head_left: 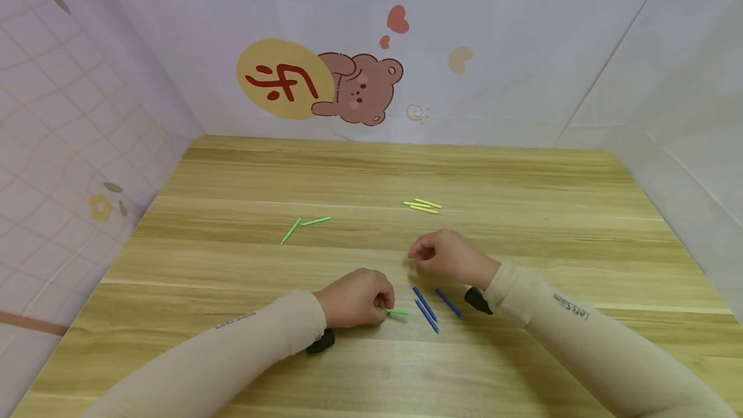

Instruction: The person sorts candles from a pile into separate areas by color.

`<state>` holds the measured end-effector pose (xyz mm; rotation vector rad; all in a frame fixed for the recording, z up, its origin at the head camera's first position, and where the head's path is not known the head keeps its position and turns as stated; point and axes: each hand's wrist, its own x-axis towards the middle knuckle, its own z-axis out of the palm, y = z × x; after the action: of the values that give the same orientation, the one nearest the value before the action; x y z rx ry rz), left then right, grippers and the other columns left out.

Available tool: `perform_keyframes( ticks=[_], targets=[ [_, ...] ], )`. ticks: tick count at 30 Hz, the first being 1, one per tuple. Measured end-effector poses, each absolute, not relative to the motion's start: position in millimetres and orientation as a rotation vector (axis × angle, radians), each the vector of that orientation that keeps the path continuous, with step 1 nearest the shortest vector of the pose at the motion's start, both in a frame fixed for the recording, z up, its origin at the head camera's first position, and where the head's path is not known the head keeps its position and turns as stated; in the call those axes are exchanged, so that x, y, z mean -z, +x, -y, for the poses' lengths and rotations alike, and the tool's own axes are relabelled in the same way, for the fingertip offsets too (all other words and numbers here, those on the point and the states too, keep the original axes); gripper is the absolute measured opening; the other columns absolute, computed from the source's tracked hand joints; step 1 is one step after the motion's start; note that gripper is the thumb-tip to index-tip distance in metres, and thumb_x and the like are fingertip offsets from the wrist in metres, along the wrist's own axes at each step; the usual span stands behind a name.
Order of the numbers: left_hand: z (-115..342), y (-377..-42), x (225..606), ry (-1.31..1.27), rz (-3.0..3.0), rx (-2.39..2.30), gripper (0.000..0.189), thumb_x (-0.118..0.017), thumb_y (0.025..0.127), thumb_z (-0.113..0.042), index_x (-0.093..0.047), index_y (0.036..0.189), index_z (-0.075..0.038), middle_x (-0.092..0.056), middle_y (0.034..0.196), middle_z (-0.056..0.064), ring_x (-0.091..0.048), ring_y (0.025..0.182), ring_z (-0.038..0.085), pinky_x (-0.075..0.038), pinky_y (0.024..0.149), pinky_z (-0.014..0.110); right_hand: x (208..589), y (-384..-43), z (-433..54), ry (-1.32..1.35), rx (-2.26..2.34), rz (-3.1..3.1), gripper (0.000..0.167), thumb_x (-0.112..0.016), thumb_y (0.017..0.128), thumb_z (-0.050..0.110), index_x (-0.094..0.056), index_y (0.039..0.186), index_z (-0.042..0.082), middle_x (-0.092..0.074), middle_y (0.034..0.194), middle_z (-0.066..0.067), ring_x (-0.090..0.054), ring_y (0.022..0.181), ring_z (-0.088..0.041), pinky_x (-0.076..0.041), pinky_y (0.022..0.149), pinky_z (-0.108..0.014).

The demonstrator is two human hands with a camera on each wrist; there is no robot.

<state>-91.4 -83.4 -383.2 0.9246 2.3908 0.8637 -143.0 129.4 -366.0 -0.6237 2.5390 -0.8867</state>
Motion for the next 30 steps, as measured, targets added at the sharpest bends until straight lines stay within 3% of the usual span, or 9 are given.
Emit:
perform_keyframes(
  ticks=[10,30],
  targets=[
    [87.8,-92.8,387.0,0.889,-2.398,-0.894,0.013,-0.067,0.077,0.004,-0.066,0.076,-0.010,-0.054,0.074,-0.007,-0.048,0.070,0.005,-0.043,0.066,0.019,370.4,-130.2,-137.9,-0.717,0.835,-2.554,0.007,-0.069,0.080,0.003,-0.073,0.085,0.008,-0.063,0.072,0.009,-0.051,0.068,-0.006,-0.046,0.066,-0.024],
    [109.6,-101.9,383.1,0.737,-2.469,-0.956,0.010,-0.066,0.081,0.001,-0.067,0.083,-0.009,-0.061,0.082,-0.001,-0.052,0.075,0.010,-0.046,0.070,0.024,374.0,-117.3,-151.8,-0.670,0.717,-2.572,0.011,-0.074,0.077,0.005,-0.066,0.079,0.011,-0.059,0.074,0.008,-0.050,0.070,-0.007,-0.045,0.068,-0.026]
  ],
)
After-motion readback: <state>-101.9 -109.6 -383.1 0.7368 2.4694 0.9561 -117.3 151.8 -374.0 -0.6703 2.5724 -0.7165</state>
